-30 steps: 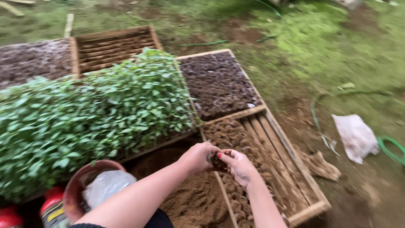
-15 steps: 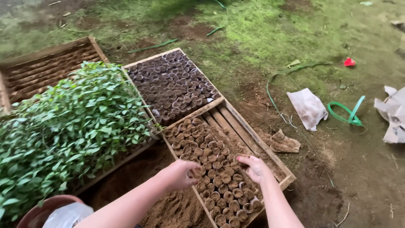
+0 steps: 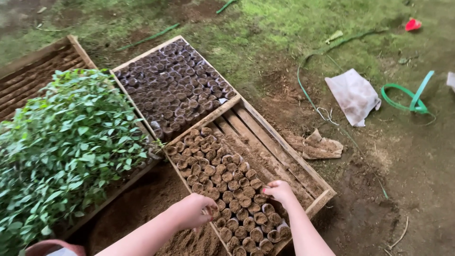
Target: Filling small plastic sleeves with soil to prepare seedling pots and organizing them in a wooden tray.
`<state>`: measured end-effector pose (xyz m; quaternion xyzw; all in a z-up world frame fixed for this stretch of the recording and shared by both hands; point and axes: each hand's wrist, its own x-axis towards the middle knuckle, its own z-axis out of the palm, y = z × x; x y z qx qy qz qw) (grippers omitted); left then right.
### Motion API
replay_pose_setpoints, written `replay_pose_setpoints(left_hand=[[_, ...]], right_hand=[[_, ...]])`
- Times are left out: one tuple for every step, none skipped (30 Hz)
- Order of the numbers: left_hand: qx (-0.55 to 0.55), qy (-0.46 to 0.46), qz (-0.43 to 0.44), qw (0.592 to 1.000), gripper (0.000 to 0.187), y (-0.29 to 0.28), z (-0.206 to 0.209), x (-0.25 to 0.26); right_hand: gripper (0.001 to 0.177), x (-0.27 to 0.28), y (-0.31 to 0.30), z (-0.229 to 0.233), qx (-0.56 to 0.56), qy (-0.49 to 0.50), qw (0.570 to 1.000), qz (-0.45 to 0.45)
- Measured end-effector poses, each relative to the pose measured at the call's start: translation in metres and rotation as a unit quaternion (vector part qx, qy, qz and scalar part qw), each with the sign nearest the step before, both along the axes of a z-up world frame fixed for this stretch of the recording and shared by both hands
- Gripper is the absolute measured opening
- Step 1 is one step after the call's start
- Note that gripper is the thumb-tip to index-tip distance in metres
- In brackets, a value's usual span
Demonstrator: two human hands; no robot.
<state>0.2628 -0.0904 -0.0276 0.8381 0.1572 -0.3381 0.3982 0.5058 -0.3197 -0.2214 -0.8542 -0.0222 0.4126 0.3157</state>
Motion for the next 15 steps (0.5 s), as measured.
replay_pose_setpoints(left_hand=[[-0.001,0.004,-0.003,1.000,0.030,-0.002,-0.001,0.004],[-0.006,0.013,0.002,1.000,0.032,-0.003,-0.003,0.009],[-0.011,0.022,0.006,1.000,0.034,-0.004,-0.004,0.012],[-0.012,0.025,0.004,1.000,0.034,-0.007,-0.005,0.016],[-0.008,0.033,0.000,0.999,0.030,-0.009,-0.006,0.019],[-0.003,0.039,-0.003,0.999,0.026,-0.010,-0.006,0.023],[-0.004,0.041,-0.006,0.999,0.026,-0.011,-0.008,0.026],[-0.012,0.032,-0.005,0.999,0.021,-0.012,-0.009,0.028],[-0.020,0.024,-0.005,1.000,0.017,-0.012,-0.009,0.030],[-0.020,0.024,-0.006,0.999,0.017,-0.012,-0.015,0.032],[-0.027,0.020,-0.005,0.999,0.025,-0.012,-0.022,0.033],[-0.035,0.015,-0.005,0.999,0.032,-0.013,-0.028,0.034],[-0.036,0.016,-0.006,0.999,0.032,-0.014,-0.029,0.035],[-0.027,0.020,-0.016,0.999,0.029,-0.015,-0.029,0.037],[-0.017,0.024,-0.026,0.999,0.025,-0.016,-0.030,0.038]], right_hand=[[0.052,0.005,0.000,-0.006,-0.001,0.004,1.000,-0.003],[0.048,0.009,0.000,-0.011,-0.020,-0.018,0.998,0.053],[0.044,0.013,0.000,-0.016,-0.039,-0.039,0.992,0.110],[0.044,0.013,0.002,-0.008,-0.040,-0.035,0.993,0.108],[0.040,0.013,0.004,0.001,-0.056,-0.042,0.989,0.132],[0.036,0.014,0.006,0.010,-0.072,-0.050,0.984,0.157],[0.036,0.012,0.007,0.016,-0.072,-0.048,0.984,0.155],[0.041,0.012,0.008,0.023,-0.078,-0.037,0.985,0.151],[0.047,0.011,0.009,0.030,-0.083,-0.026,0.985,0.148],[0.047,0.011,0.010,0.027,-0.083,-0.025,0.985,0.146],[0.033,0.011,0.012,0.024,-0.064,-0.036,0.986,0.149],[0.020,0.010,0.012,0.022,-0.045,-0.046,0.986,0.152],[0.020,0.010,0.011,0.021,-0.046,-0.045,0.986,0.151],[0.025,0.010,0.011,0.020,-0.034,-0.048,0.988,0.145],[0.030,0.010,0.010,0.019,-0.023,-0.051,0.989,0.140]])
